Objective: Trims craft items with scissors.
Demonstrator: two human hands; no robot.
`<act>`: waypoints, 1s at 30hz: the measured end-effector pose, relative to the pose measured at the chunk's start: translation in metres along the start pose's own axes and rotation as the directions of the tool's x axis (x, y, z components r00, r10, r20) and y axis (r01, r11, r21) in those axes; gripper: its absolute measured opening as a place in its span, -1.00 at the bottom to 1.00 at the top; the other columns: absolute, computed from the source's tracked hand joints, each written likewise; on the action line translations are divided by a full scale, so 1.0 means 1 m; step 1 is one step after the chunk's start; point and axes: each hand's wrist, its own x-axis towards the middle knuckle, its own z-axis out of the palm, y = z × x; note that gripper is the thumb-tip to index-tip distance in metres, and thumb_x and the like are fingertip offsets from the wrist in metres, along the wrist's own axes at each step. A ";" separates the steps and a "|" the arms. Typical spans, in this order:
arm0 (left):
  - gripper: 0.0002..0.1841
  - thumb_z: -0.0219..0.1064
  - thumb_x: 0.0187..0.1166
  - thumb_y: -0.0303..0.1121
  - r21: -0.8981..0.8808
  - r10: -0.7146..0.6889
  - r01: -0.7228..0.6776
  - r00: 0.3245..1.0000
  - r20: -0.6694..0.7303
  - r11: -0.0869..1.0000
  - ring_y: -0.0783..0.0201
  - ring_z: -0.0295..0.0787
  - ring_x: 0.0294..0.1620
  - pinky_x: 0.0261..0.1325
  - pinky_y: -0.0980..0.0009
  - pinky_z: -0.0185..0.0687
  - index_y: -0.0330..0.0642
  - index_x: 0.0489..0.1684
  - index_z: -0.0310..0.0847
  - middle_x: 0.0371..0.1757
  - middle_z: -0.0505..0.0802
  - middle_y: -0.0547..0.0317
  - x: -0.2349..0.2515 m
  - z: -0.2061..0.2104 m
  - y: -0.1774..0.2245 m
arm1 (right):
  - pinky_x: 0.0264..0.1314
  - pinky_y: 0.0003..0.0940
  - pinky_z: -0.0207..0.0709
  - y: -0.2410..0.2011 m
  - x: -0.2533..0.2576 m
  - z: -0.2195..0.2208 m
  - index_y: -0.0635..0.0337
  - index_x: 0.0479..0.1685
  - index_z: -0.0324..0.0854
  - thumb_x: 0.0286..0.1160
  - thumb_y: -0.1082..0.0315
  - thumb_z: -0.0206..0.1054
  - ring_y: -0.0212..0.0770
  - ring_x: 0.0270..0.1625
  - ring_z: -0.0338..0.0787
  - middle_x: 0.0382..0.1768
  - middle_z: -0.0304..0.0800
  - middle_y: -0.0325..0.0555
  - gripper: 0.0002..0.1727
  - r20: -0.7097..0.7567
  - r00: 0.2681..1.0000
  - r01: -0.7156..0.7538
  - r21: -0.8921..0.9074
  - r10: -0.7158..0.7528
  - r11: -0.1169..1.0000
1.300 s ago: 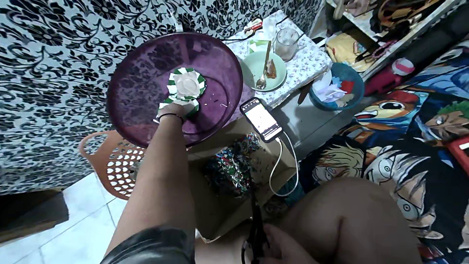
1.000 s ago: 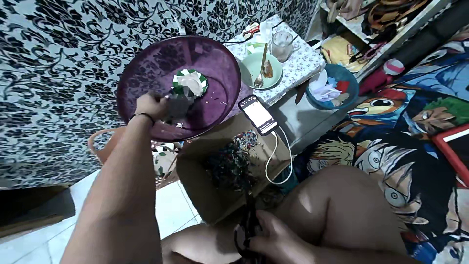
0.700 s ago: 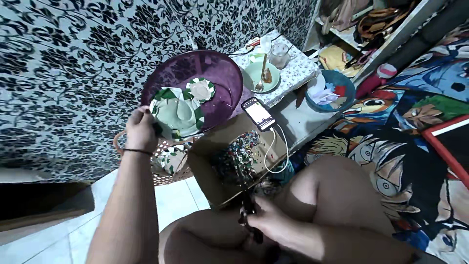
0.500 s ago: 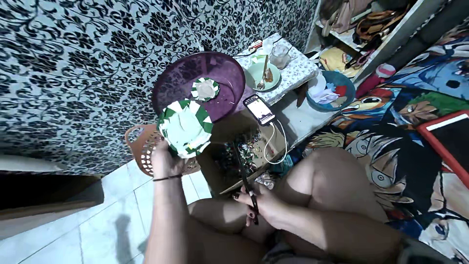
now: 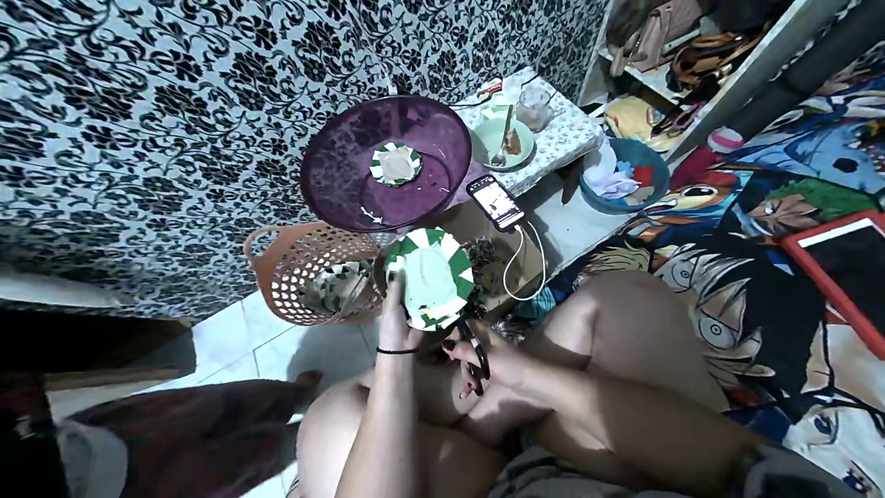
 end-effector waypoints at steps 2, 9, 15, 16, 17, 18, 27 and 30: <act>-0.71 -0.08 0.88 -0.31 0.046 -0.112 0.111 0.993 0.028 0.993 0.20 0.90 -0.07 0.00 0.22 0.88 -0.23 0.35 0.41 -0.06 0.88 0.01 -0.003 0.001 -0.002 | -0.39 -0.36 0.74 0.000 0.005 -0.002 0.27 0.35 0.30 0.74 0.23 0.24 -0.34 -0.59 0.60 -0.18 0.57 -0.10 -0.60 -0.048 0.999 -0.008 -0.025 0.007 1.000; -0.72 -0.07 0.88 -0.27 -0.085 -0.020 0.004 0.982 -0.188 0.996 0.24 0.80 0.03 0.09 0.19 0.79 -0.14 0.37 0.38 0.03 0.78 0.09 0.010 -0.001 0.004 | -0.40 -0.36 0.72 -0.006 0.015 -0.005 0.32 0.47 0.24 0.78 0.23 0.22 -0.29 -0.56 0.64 -0.13 0.57 -0.01 -0.52 -0.253 0.966 -0.058 -0.036 0.047 0.998; -0.57 -0.11 0.90 -0.15 0.041 -0.139 0.164 0.924 -0.355 0.986 0.06 0.73 0.14 0.10 0.02 0.71 -0.19 0.57 0.27 0.24 0.70 -0.11 0.016 -0.007 -0.006 | -0.31 -0.30 0.73 0.001 0.028 -0.009 0.28 0.68 0.15 0.69 0.44 0.23 -0.24 -0.39 0.73 0.13 0.61 0.08 -0.40 -0.255 0.967 -0.085 -0.342 -0.006 0.936; -0.56 -0.10 0.90 -0.12 0.051 -0.187 0.217 0.920 -0.345 0.975 0.06 0.74 0.11 0.06 0.02 0.72 -0.19 0.55 0.30 0.21 0.71 -0.11 0.016 -0.006 -0.010 | -0.32 -0.28 0.72 0.002 0.030 -0.009 0.26 0.67 0.19 0.68 0.44 0.23 -0.23 -0.41 0.73 0.12 0.64 0.08 -0.41 -0.247 0.969 -0.099 -0.392 -0.002 0.914; -0.56 -0.10 0.90 -0.10 0.058 -0.223 0.253 0.923 -0.314 0.966 0.07 0.76 0.08 0.04 0.03 0.73 -0.19 0.53 0.32 0.18 0.73 -0.11 0.014 -0.004 -0.013 | -0.34 -0.27 0.71 0.004 0.032 -0.010 0.24 0.68 0.23 0.66 0.43 0.25 -0.22 -0.44 0.72 0.09 0.67 0.07 -0.41 -0.241 0.970 -0.111 -0.441 0.002 0.891; -0.56 -0.11 0.90 -0.09 0.066 -0.247 0.275 0.928 -0.280 0.959 0.09 0.77 0.03 0.01 0.07 0.75 -0.20 0.51 0.34 0.13 0.74 -0.09 0.013 -0.001 -0.016 | -0.36 -0.28 0.71 0.005 0.032 -0.009 0.21 0.67 0.25 0.66 0.41 0.27 -0.23 -0.45 0.73 0.07 0.68 0.07 -0.41 -0.241 0.971 -0.129 -0.490 0.009 0.862; -0.60 0.11 0.84 -0.17 0.175 -0.195 0.241 0.950 -0.245 0.955 0.17 0.70 -0.09 -0.02 0.20 0.68 -0.31 0.40 0.46 0.00 0.74 -0.07 0.004 -0.001 -0.044 | 0.58 -0.07 0.48 0.016 0.028 0.002 0.34 0.77 0.17 0.56 0.31 0.39 0.11 0.55 0.57 0.63 0.35 0.31 -0.21 -0.142 0.984 -0.069 -0.862 -0.109 0.501; -0.66 0.08 0.84 -0.18 0.169 -0.175 0.239 0.929 -0.325 0.956 0.21 0.59 -0.29 -0.23 0.26 0.60 -0.29 0.26 0.50 -0.19 0.67 0.00 0.004 -0.018 -0.050 | 0.47 -0.19 0.57 0.018 0.020 0.011 0.34 0.66 0.37 0.55 0.45 0.28 0.09 0.47 0.62 0.72 0.18 0.34 -0.37 -0.071 0.956 0.047 -0.920 -0.284 0.388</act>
